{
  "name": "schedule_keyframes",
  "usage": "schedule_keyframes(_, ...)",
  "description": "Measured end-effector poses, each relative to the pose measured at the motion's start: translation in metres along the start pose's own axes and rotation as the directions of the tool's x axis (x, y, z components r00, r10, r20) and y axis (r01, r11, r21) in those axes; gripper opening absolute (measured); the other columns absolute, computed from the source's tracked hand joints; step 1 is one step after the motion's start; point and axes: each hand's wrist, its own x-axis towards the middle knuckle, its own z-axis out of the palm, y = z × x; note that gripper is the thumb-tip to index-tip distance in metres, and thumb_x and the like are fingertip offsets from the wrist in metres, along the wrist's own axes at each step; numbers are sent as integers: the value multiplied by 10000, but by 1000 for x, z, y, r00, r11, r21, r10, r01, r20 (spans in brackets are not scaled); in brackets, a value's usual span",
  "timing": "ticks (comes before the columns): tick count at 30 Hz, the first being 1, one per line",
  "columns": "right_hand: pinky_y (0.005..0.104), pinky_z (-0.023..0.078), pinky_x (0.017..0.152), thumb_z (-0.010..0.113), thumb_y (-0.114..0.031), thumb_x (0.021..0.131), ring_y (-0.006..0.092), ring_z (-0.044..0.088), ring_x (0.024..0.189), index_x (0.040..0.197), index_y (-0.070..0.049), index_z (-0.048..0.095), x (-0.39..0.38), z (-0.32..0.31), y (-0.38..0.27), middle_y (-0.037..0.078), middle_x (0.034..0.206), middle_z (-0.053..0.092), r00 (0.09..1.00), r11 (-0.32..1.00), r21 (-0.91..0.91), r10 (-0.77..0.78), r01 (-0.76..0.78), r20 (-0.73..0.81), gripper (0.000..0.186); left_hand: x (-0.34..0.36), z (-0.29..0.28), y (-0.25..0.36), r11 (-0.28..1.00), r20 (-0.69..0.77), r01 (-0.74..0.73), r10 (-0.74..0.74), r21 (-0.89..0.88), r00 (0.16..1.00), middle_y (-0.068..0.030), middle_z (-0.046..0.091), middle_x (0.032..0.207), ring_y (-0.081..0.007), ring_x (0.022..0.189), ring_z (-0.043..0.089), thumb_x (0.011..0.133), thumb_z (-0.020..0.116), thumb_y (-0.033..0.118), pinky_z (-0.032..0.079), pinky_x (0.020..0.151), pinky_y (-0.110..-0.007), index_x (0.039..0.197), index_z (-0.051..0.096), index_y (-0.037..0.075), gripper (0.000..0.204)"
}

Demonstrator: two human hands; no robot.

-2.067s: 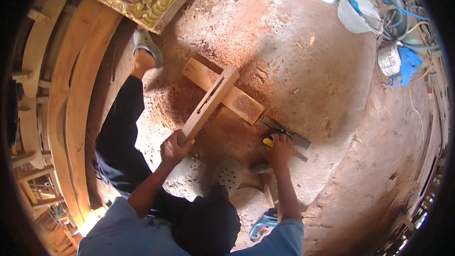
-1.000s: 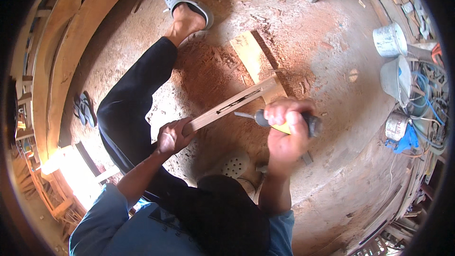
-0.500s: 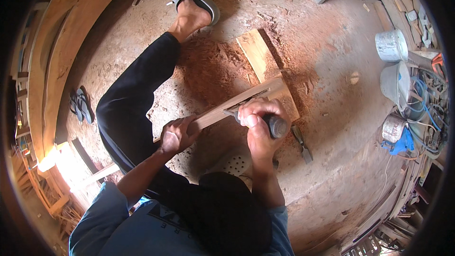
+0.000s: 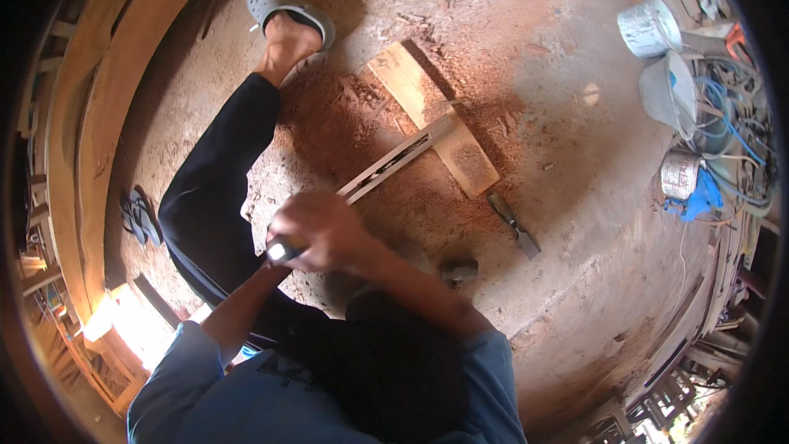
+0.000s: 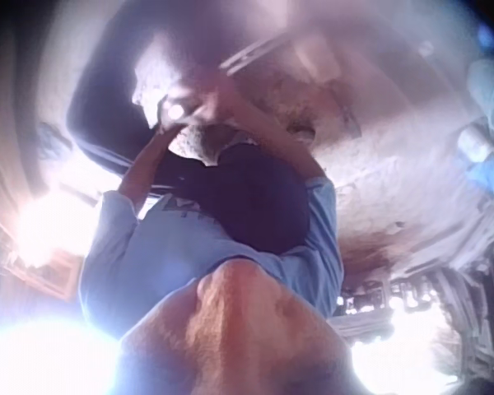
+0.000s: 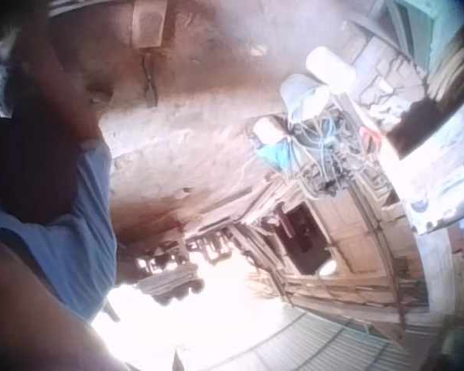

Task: The person sits on the floor and uses a chisel and hammer to carve a groove into a piece of wood. They repeatedly strike the chisel to remove wood shavings and occasionally scrape the groove with a chisel.

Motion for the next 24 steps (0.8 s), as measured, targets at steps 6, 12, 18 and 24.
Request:
schedule_keyframes(6,415,573,716,767,-224,748,230,693,799,884,-120,674,42,1,-36,74,838,660,977,976,-161,-121,150,177,194,-2,-2,-11,995,79,101,-102,18,992,-105,709,1043,-249,933,693,852,701,277,559,837,-369,1188,638,88,390)
schedule_keyframes(12,285,519,541,721,13,809,123,630,595,837,-50,627,26,-75,1,58,681,646,936,991,93,118,-92,-331,117,19,-3,38,819,11,85,-110,567,994,-159,733,928,-333,822,720,814,766,400,583,751,-433,1160,649,79,485)
schedule_keyframes(18,290,463,504,616,-196,936,126,552,572,897,-50,595,49,-128,-58,41,696,591,511,930,-185,4,-318,-859,153,31,-6,47,803,8,126,-161,583,987,-153,736,952,-333,853,720,829,738,475,578,779,-441,1174,651,89,525)
schedule_keyframes(24,341,387,553,429,-386,1025,183,426,651,1040,-6,482,11,-225,-103,114,798,481,581,971,38,-108,234,-807,384,29,-7,49,824,59,149,-215,546,975,-162,731,980,-337,880,716,824,751,493,576,796,-445,1194,645,90,557)
